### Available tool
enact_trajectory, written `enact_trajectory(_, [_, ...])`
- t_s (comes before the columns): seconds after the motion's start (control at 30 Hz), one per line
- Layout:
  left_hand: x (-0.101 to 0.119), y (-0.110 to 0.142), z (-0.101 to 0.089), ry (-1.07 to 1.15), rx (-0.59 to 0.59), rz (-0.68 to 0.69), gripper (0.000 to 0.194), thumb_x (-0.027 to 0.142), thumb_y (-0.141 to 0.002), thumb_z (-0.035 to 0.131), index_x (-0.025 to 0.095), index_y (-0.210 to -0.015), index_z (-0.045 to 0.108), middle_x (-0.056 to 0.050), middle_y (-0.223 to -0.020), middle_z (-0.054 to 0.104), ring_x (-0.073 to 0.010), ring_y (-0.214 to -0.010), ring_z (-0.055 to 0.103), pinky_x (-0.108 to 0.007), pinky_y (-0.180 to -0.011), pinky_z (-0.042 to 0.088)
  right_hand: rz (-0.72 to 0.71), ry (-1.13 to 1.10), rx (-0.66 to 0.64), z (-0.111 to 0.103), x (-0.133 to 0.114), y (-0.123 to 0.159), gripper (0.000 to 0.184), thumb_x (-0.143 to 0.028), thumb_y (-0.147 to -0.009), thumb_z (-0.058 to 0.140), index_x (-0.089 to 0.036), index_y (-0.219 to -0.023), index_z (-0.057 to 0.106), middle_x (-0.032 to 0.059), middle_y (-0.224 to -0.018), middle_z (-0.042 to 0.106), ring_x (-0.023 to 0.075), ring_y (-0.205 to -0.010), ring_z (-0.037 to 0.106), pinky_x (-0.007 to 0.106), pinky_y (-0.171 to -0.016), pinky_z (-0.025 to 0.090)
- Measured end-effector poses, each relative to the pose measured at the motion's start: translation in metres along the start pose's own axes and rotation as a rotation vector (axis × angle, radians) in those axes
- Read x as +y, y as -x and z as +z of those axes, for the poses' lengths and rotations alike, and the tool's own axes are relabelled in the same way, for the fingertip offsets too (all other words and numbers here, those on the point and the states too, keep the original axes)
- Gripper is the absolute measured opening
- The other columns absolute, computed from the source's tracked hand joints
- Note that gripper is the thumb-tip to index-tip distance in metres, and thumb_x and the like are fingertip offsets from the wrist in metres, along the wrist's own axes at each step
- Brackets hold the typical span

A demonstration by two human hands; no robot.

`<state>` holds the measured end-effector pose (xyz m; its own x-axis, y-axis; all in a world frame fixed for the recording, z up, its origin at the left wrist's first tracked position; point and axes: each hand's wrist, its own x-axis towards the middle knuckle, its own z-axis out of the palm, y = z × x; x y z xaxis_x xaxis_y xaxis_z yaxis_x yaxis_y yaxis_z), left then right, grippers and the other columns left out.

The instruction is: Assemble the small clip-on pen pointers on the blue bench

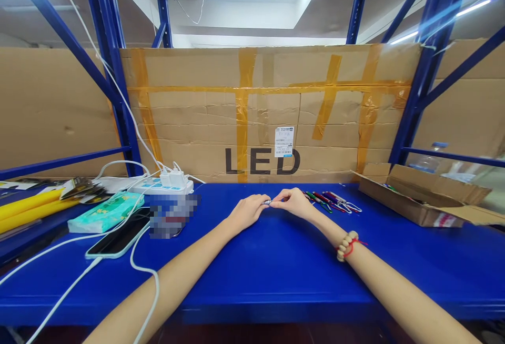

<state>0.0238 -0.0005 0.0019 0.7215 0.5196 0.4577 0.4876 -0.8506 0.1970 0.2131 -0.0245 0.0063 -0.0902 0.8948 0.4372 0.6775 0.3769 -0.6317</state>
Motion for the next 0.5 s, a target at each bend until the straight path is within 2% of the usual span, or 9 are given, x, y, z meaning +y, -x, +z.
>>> enact_trajectory(0.1, [-0.0002, -0.0019, 0.0010, -0.001, 0.006, -0.015, 0.024, 0.025, -0.090, 0.034, 0.026, -0.112, 0.046, -0.001, -0.100, 0.059, -0.0156, -0.094, 0.055, -0.025, -0.080, 0.043, 0.012, 0.003, 0.032, 0.0032, -0.0001, 0.0001, 0.027, -0.042, -0.064, 0.067, -0.015, -0.071, 0.071, 0.0027, -0.072, 0.065, 0.0104, -0.061, 0.055, 0.018, -0.053, 0.039])
enact_trajectory(0.2, [0.0006, -0.0031, 0.0013, -0.019, 0.026, -0.036, 0.026, 0.025, -0.092, 0.030, 0.026, -0.112, 0.046, 0.000, -0.105, 0.058, -0.0150, -0.099, 0.053, -0.026, -0.086, 0.041, 0.008, 0.007, 0.064, 0.0064, -0.0012, 0.0001, 0.030, -0.044, -0.065, 0.066, -0.015, -0.071, 0.070, 0.0032, -0.072, 0.065, 0.0098, -0.060, 0.054, 0.018, -0.053, 0.039])
enact_trajectory(0.3, [0.0028, -0.0026, -0.0005, 0.005, 0.031, -0.076, 0.027, 0.027, -0.092, 0.029, 0.027, -0.111, 0.047, 0.000, -0.107, 0.058, -0.0150, -0.100, 0.053, -0.026, -0.084, 0.042, -0.011, 0.021, 0.086, 0.0069, -0.0026, 0.0003, 0.030, -0.043, -0.066, 0.065, -0.015, -0.072, 0.070, 0.0032, -0.072, 0.063, 0.0083, -0.056, 0.051, 0.018, -0.052, 0.039])
enact_trajectory(0.43, [0.0056, -0.0014, -0.0048, 0.075, 0.039, -0.173, 0.024, 0.030, -0.091, 0.029, 0.029, -0.107, 0.047, 0.002, -0.107, 0.058, -0.0163, -0.097, 0.055, -0.026, -0.075, 0.044, -0.131, 0.119, 0.208, 0.0036, -0.0061, 0.0026, 0.027, -0.039, -0.067, 0.068, -0.019, -0.086, 0.070, 0.0021, -0.080, 0.060, 0.0055, -0.054, 0.045, 0.018, -0.053, 0.038])
enact_trajectory(0.5, [0.0061, -0.0011, -0.0062, 0.089, 0.038, -0.209, 0.023, 0.031, -0.091, 0.030, 0.030, -0.106, 0.048, 0.003, -0.107, 0.059, -0.0168, -0.096, 0.055, -0.027, -0.073, 0.044, -0.208, 0.210, 0.257, 0.0030, -0.0092, 0.0043, 0.023, -0.040, -0.071, 0.066, -0.022, -0.085, 0.070, 0.0018, -0.083, 0.057, 0.0051, -0.055, 0.044, 0.018, -0.053, 0.037])
